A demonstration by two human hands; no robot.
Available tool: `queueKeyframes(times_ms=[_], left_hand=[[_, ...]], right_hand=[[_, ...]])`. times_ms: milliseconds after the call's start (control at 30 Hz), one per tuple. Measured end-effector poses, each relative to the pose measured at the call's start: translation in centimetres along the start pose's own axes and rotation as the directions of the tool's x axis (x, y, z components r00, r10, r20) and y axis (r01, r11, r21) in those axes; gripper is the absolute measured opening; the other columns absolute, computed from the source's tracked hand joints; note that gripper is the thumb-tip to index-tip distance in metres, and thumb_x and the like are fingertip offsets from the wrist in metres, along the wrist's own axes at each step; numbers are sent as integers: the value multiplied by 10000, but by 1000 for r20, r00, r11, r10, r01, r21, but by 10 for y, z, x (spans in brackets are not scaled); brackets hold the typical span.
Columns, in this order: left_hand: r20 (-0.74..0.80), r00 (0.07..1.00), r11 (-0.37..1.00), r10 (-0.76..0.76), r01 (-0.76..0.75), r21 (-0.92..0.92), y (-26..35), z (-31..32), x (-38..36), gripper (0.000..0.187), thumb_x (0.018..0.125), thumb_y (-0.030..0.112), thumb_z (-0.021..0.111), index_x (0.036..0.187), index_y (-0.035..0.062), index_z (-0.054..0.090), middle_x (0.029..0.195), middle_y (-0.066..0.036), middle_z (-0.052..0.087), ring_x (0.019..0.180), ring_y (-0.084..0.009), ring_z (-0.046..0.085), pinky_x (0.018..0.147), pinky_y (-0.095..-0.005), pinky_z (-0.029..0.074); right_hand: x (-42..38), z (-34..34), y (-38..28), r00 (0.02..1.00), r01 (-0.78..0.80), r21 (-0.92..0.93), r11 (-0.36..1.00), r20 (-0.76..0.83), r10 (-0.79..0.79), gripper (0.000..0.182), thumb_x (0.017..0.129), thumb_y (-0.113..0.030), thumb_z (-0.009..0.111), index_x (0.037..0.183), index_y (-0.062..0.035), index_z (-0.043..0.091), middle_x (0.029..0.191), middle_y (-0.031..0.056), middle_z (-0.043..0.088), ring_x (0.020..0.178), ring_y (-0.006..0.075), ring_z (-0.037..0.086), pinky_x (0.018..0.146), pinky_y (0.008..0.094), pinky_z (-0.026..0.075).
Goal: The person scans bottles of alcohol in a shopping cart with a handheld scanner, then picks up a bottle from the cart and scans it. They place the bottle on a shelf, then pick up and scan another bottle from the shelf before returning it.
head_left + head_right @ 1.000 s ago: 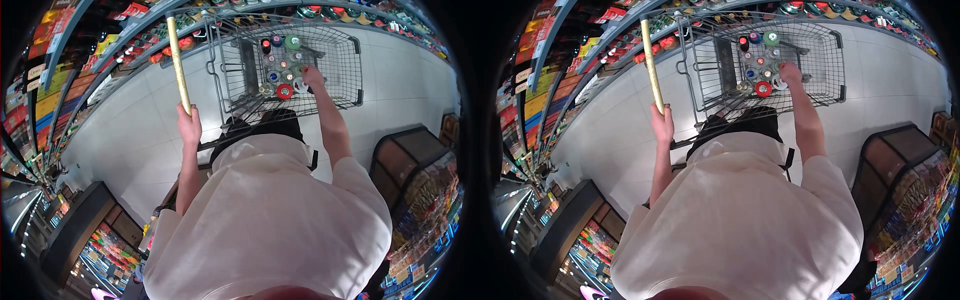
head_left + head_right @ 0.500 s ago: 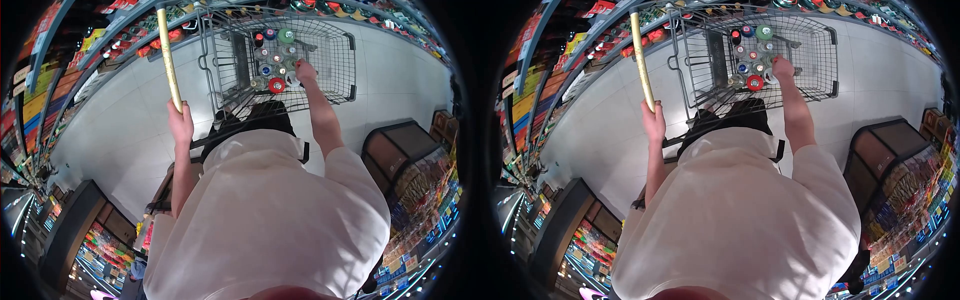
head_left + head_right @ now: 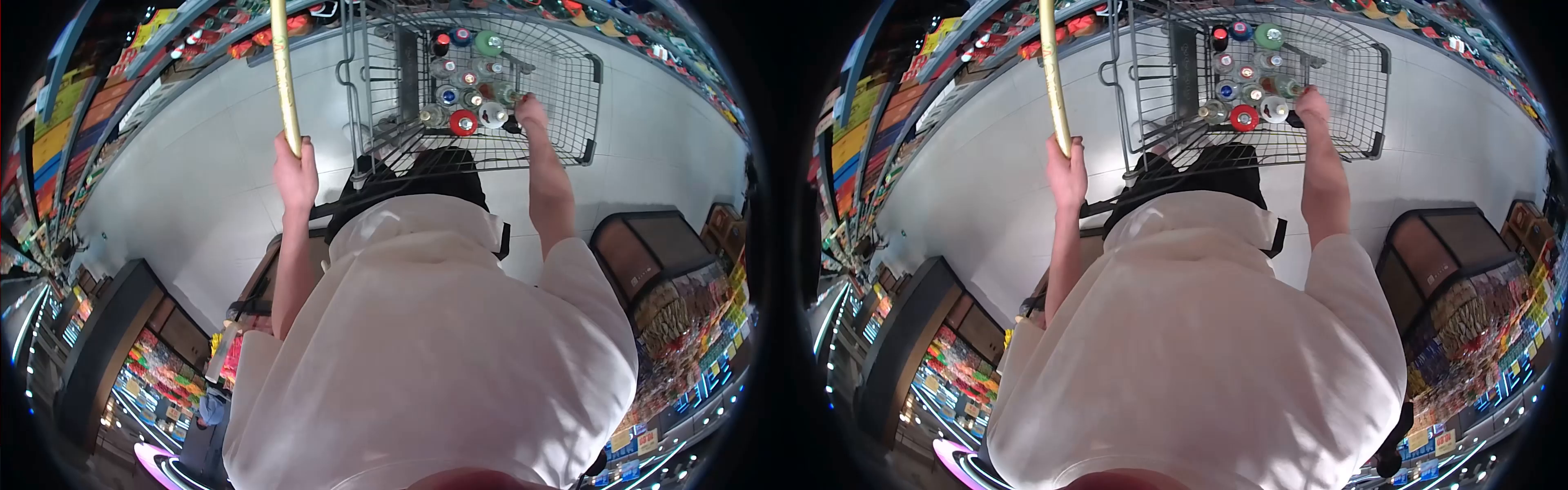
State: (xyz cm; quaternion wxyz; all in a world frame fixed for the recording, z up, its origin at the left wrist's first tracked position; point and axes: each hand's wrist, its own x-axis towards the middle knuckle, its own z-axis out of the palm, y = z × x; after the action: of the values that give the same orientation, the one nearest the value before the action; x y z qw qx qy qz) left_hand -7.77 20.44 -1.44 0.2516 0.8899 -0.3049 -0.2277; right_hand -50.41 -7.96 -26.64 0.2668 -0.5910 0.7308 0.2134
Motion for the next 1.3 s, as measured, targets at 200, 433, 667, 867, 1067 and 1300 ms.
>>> queueKeyframes(times_ms=[200, 433, 667, 867, 1067, 1300], left_hand=[[32, 999, 997, -29, 32, -70, 2, 3, 1, 353, 1008, 237, 570, 1284, 25, 509, 830, -174, 676, 720, -320, 666, 703, -457, 513], [9, 1000, 999, 10, -9, -43, -3, 4, 1, 336, 1014, 242, 570, 1263, 23, 516, 839, -166, 681, 716, -307, 655, 704, -445, 513], [5, 1000, 1000, -9, 9, -9, 0, 3, 1, 335, 1012, 241, 571, 1255, 17, 517, 873, -161, 699, 733, -305, 665, 718, -438, 518], [2, 1000, 999, 5, -5, -48, -4, 5, 2, 345, 1007, 246, 572, 1264, 21, 520, 898, -160, 712, 748, -303, 672, 733, -437, 522], [7, 1000, 1000, 0, 0, -9, -4, 3, 2, 351, 1006, 256, 575, 1263, 22, 524, 889, -167, 705, 747, -310, 669, 736, -440, 517], [-1, 1000, 1000, 1, -1, -19, -1, 2, 1, 347, 1006, 254, 575, 1258, 22, 523, 873, -165, 695, 744, -305, 666, 727, -436, 514]], right_hand=[[10, -3, 8, 999, -38, -42, 998, 29, 39, 413, 1003, -350, 469, 1353, -162, 582, 1309, 172, 683, 1232, 361, 642, 1019, 472, 517], [19, -1, 10, 999, -41, -18, 999, 13, 41, 387, 998, -352, 474, 1312, -160, 595, 1296, 174, 689, 1225, 369, 645, 1004, 480, 519], [10, -10, 1, 1000, -28, 9, 1000, 1, 28, 411, 980, -429, 533, 1291, -170, 608, 1263, 148, 707, 1193, 363, 660, 982, 483, 528], [-11, -14, -20, 990, 135, 37, 990, 24, -136, 465, 924, -492, 630, 1246, -155, 626, 1222, 161, 718, 1160, 350, 678, 955, 493, 540], [-23, -7, -43, 983, 183, 41, 982, 21, -184, 499, 916, -479, 637, 1260, -119, 600, 1162, 171, 733, 1111, 365, 697, 941, 492, 550], [-30, -13, -44, 966, 255, -34, 966, -38, -256, 486, 918, -442, 637, 1273, -113, 594, 1232, 175, 693, 1173, 356, 648, 1002, 481, 518]])
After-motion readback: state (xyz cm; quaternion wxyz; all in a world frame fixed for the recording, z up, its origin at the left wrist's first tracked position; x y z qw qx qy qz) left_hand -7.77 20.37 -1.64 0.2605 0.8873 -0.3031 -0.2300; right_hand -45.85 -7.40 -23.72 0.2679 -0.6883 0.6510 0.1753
